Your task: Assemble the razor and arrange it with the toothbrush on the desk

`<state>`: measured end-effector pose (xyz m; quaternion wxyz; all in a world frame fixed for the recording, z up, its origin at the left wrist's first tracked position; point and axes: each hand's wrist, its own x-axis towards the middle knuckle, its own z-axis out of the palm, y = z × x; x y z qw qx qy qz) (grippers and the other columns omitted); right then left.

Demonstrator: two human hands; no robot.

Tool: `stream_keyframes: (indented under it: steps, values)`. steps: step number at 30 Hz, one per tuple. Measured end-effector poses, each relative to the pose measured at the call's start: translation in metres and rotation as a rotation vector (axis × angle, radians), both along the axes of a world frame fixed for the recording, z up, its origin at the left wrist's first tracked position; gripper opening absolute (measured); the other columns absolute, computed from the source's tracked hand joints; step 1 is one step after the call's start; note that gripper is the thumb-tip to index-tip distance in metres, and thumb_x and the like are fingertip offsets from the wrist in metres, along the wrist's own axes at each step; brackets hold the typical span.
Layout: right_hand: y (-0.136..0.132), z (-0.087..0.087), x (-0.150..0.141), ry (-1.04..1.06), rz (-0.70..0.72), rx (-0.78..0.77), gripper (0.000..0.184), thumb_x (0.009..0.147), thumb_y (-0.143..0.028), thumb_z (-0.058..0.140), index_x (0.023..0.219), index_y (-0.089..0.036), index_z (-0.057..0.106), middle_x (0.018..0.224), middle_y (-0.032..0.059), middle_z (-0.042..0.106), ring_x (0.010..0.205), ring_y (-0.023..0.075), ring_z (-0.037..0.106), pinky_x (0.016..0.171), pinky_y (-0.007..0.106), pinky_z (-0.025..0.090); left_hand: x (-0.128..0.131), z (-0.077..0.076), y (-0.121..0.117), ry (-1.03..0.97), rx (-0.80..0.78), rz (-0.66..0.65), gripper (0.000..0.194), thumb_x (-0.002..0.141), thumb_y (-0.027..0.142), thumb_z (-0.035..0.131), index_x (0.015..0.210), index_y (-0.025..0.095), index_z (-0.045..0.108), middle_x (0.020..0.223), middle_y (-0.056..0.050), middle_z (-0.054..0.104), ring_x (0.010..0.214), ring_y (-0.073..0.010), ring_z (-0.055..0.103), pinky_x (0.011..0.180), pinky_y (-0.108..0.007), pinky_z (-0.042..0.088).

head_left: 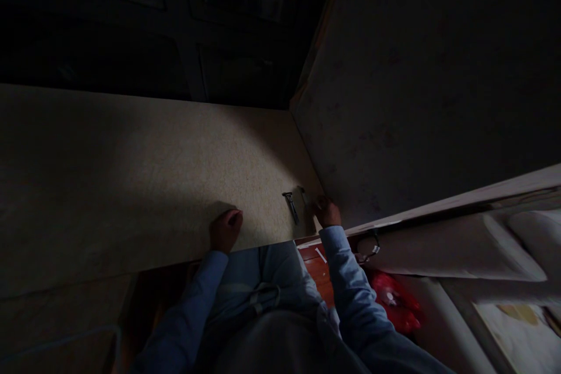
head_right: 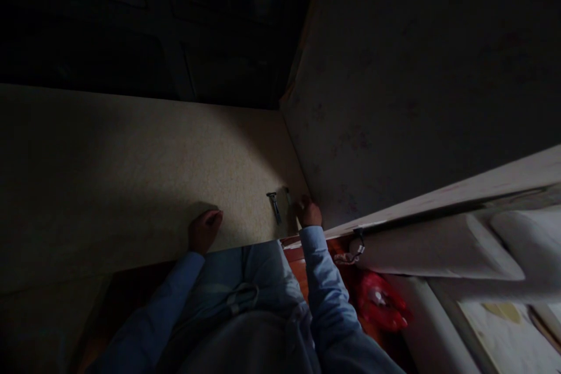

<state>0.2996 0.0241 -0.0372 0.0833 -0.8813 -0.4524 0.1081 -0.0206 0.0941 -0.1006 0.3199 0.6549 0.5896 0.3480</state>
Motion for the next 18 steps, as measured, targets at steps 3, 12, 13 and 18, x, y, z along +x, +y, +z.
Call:
stream_keyframes:
  steps: [3,12,13,18]
  values:
    - [-0.007,-0.003,-0.004,0.027,0.007,-0.004,0.026,0.09,-0.026,0.062,0.112,-0.023,0.075,0.106,0.0102,0.079,0.095,0.0242,0.074,0.072,0.026,0.049,0.0,0.001,-0.001,-0.004,0.004,-0.002,0.034,0.083,0.048,0.053,0.083,0.022,0.076,0.084,-0.007,0.079,0.078,-0.0233,0.073,0.075,-0.031,0.055]
    - [-0.008,-0.005,-0.032,0.092,0.067,0.016,0.021,0.087,-0.031,0.065,0.102,-0.025,0.079,0.103,0.0082,0.08,0.094,0.0227,0.074,0.072,0.024,0.049,0.0,-0.001,-0.001,-0.031,0.018,0.0,0.034,0.083,0.048,0.053,0.082,0.022,0.075,0.083,-0.006,0.079,0.078,-0.0223,0.073,0.074,-0.03,0.055]
    - [-0.005,-0.006,-0.036,0.1,0.077,0.015,0.021,0.088,-0.031,0.064,0.102,-0.025,0.079,0.104,0.0087,0.08,0.094,0.0225,0.074,0.072,0.024,0.049,0.0,-0.001,-0.001,-0.035,0.019,-0.001,0.033,0.083,0.048,0.054,0.082,0.022,0.075,0.084,-0.006,0.079,0.078,-0.0223,0.073,0.075,-0.03,0.055]
    - [0.01,-0.012,-0.05,0.143,0.104,-0.011,0.019,0.087,-0.034,0.066,0.094,-0.024,0.079,0.097,0.0107,0.081,0.092,0.0242,0.074,0.068,0.025,0.047,0.0,-0.001,-0.001,-0.052,0.015,0.0,0.031,0.083,0.046,0.055,0.082,0.022,0.075,0.084,-0.007,0.079,0.08,-0.0228,0.073,0.077,-0.031,0.055]
